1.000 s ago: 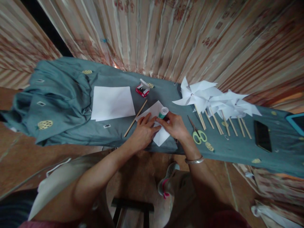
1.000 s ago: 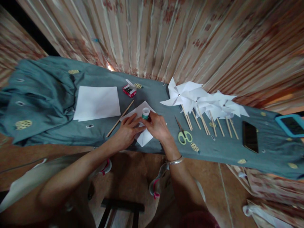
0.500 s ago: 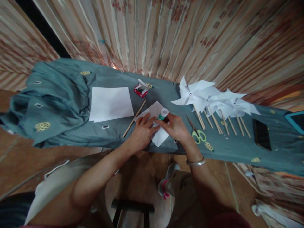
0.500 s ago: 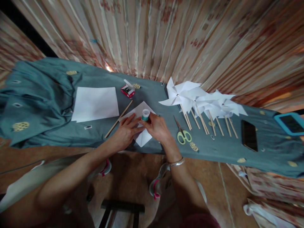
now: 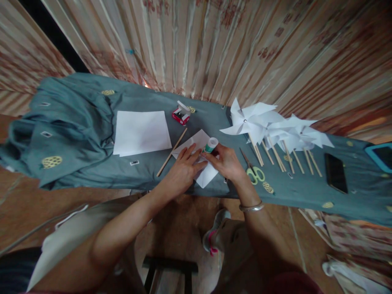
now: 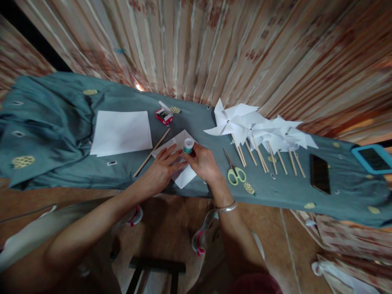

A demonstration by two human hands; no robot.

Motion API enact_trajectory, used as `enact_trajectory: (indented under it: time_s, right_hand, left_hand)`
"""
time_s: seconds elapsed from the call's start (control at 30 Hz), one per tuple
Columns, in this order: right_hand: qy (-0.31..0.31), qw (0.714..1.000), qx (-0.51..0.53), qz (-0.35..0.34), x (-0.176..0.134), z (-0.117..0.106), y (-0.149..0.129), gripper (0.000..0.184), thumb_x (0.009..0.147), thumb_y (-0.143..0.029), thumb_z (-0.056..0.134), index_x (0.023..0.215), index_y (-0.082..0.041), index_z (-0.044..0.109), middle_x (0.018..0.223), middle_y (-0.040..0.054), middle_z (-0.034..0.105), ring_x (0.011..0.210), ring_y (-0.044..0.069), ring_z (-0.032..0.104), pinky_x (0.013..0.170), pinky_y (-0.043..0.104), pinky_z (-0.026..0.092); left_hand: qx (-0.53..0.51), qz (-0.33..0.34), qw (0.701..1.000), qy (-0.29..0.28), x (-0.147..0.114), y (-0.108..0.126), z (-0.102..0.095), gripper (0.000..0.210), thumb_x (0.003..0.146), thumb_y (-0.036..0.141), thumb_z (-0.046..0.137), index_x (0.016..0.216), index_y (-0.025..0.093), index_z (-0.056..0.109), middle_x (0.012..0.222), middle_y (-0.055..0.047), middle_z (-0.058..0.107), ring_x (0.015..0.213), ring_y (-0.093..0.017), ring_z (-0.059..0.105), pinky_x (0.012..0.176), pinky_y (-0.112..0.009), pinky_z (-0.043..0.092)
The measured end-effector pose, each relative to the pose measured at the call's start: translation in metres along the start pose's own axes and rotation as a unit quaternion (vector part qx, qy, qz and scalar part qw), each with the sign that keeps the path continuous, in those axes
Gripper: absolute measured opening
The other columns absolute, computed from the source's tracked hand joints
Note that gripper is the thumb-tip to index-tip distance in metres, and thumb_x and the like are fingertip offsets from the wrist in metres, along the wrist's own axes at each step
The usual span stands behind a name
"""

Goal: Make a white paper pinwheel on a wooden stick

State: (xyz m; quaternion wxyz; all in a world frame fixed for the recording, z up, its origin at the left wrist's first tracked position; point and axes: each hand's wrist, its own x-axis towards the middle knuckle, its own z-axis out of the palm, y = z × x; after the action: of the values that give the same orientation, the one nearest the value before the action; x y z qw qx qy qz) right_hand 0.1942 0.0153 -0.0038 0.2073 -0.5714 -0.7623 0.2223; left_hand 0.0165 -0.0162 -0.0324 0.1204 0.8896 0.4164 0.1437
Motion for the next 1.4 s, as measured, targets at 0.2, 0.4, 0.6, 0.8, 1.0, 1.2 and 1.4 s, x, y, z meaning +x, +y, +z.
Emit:
enact_trajectory:
  time_s: [0.2,0.4,0.6,0.8,1.0,1.2,1.4]
  right_hand:
    - [0.006,1.0,0.003,0.008,0.0007,0.0019,0.0011,0.02,0.085,-0.035,0.061,0.084,-0.015,0.062,0.076,0.0065,0.069,0.068,0.018,0.064,0.061,0.026,0.041]
    - [0.018,1.0,-0.002,0.0,0.0007,0.0045,0.0023,0.02,0.086,-0.036,0.06,0.087,-0.016,0.062,0.076,0.0066,0.069,0.068,0.018,0.063,0.061,0.026,0.042]
    - [0.023,1.0,0.006,0.002,0.0017,0.007,0.003,0.02,0.086,-0.036,0.059,0.086,-0.016,0.061,0.076,0.0062,0.068,0.067,0.018,0.062,0.061,0.026,0.042]
    - [0.022,1.0,0.011,0.001,0.0024,0.009,0.0029,0.019,0.086,-0.035,0.06,0.087,-0.016,0.062,0.077,0.0061,0.069,0.068,0.018,0.063,0.062,0.026,0.043]
    - [0.023,1.0,0.007,-0.003,0.0021,0.0097,0.0013,0.019,0.085,-0.035,0.061,0.088,-0.016,0.062,0.078,0.0064,0.069,0.068,0.018,0.063,0.062,0.026,0.043]
    - [0.018,1.0,-0.001,-0.01,0.0022,0.0102,-0.0005,0.018,0.086,-0.034,0.06,0.087,-0.017,0.062,0.079,0.0072,0.07,0.07,0.019,0.063,0.064,0.027,0.044]
    - [0.011,1.0,0.011,-0.019,0.002,0.01,-0.0013,0.017,0.086,-0.033,0.06,0.089,-0.016,0.063,0.079,0.007,0.07,0.071,0.02,0.065,0.065,0.027,0.044]
  left_hand:
    - [-0.021,-0.001,1.0,-0.016,0.0015,-0.0015,-0.0009,0.044,0.087,0.006,0.044,0.124,0.02,0.061,0.143,-0.013,0.05,0.14,-0.03,0.033,0.112,-0.057,0.029]
    - [-0.04,-0.002,0.999,-0.029,0.001,-0.0038,-0.0008,0.046,0.086,0.006,0.043,0.127,0.019,0.059,0.145,-0.013,0.046,0.14,-0.031,0.032,0.112,-0.056,0.029]
    - [-0.034,-0.002,0.999,-0.023,0.0014,-0.0039,0.0014,0.048,0.084,0.005,0.045,0.127,0.021,0.059,0.145,-0.012,0.048,0.14,-0.03,0.033,0.111,-0.057,0.03]
    - [-0.057,-0.014,0.998,-0.02,0.0016,-0.0028,0.0019,0.048,0.085,0.004,0.043,0.126,0.02,0.06,0.147,-0.013,0.045,0.141,-0.029,0.031,0.112,-0.056,0.028]
    - [-0.071,-0.017,0.997,-0.01,0.0012,-0.0037,0.0053,0.047,0.086,0.007,0.043,0.126,0.022,0.06,0.148,-0.012,0.043,0.141,-0.029,0.031,0.112,-0.058,0.029]
    - [-0.063,-0.025,0.997,-0.032,0.0023,-0.0017,0.003,0.045,0.087,0.006,0.043,0.126,0.019,0.061,0.147,-0.017,0.042,0.141,-0.032,0.03,0.113,-0.056,0.026]
    - [-0.067,-0.023,0.997,-0.027,0.0022,-0.0021,0.0025,0.046,0.087,0.006,0.043,0.126,0.022,0.061,0.147,-0.014,0.043,0.141,-0.031,0.03,0.113,-0.057,0.026]
